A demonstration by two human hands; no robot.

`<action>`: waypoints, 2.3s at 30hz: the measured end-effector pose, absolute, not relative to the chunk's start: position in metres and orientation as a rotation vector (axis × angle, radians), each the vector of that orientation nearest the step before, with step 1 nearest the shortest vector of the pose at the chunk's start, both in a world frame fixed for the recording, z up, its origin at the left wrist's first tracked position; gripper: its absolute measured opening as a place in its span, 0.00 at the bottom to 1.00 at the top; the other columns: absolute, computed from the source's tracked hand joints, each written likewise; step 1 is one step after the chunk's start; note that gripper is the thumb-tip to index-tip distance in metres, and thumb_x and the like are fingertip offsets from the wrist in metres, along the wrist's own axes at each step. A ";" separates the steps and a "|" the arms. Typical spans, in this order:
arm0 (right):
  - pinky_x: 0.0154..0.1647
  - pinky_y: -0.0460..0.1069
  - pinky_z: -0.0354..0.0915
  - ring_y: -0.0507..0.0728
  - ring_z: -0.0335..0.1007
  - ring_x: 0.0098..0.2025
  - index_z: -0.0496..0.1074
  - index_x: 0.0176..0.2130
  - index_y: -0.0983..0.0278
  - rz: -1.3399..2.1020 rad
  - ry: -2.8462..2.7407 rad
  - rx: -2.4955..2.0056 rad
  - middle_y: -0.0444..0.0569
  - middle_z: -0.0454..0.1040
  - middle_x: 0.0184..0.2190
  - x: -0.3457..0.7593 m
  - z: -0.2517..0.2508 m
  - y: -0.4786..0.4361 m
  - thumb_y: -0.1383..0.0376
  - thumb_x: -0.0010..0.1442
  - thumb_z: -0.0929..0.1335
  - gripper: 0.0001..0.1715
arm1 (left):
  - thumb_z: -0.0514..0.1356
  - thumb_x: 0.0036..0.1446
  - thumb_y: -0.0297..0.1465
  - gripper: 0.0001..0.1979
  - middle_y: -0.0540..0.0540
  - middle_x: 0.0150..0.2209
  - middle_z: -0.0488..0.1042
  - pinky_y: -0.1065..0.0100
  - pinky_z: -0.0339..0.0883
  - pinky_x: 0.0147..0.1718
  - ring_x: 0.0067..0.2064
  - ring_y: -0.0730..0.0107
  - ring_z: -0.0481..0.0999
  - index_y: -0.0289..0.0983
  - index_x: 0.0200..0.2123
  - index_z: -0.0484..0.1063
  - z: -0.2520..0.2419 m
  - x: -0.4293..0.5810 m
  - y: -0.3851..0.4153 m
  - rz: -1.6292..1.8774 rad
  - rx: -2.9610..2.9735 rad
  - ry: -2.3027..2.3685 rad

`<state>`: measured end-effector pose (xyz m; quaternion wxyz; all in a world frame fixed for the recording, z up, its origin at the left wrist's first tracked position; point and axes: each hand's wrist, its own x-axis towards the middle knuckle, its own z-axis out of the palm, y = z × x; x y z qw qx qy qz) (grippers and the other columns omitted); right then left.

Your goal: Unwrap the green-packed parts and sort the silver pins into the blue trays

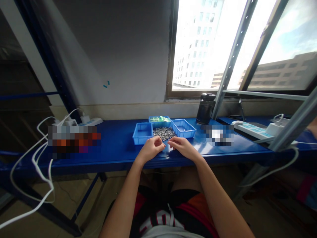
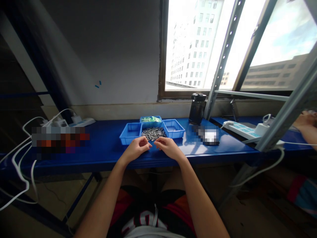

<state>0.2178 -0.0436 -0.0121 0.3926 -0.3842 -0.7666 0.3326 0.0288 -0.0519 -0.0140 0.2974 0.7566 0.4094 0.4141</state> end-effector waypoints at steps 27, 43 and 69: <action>0.31 0.46 0.61 0.51 0.65 0.27 0.68 0.28 0.66 0.761 -1.956 -1.011 0.45 0.71 0.25 0.219 -0.015 -0.042 0.55 0.57 0.62 0.18 | 0.53 0.54 0.41 0.16 0.47 0.28 0.74 0.70 0.63 0.28 0.28 0.70 0.70 0.35 0.31 0.73 -0.014 0.030 -0.050 1.077 2.066 1.154; 0.32 0.48 0.64 0.52 0.67 0.29 0.70 0.34 0.65 0.803 -1.916 -0.968 0.45 0.71 0.27 0.221 -0.023 -0.033 0.56 0.54 0.66 0.14 | 0.54 0.53 0.36 0.11 0.49 0.25 0.72 0.71 0.62 0.26 0.26 0.72 0.69 0.36 0.33 0.70 -0.014 0.027 -0.049 1.083 2.046 1.151; 0.30 0.46 0.62 0.51 0.65 0.25 0.67 0.26 0.65 0.817 -1.957 -1.003 0.45 0.71 0.22 0.218 -0.016 -0.040 0.52 0.58 0.61 0.21 | 0.50 0.55 0.43 0.18 0.48 0.24 0.71 0.70 0.61 0.27 0.26 0.70 0.68 0.35 0.25 0.68 -0.008 0.030 -0.055 1.081 2.038 1.144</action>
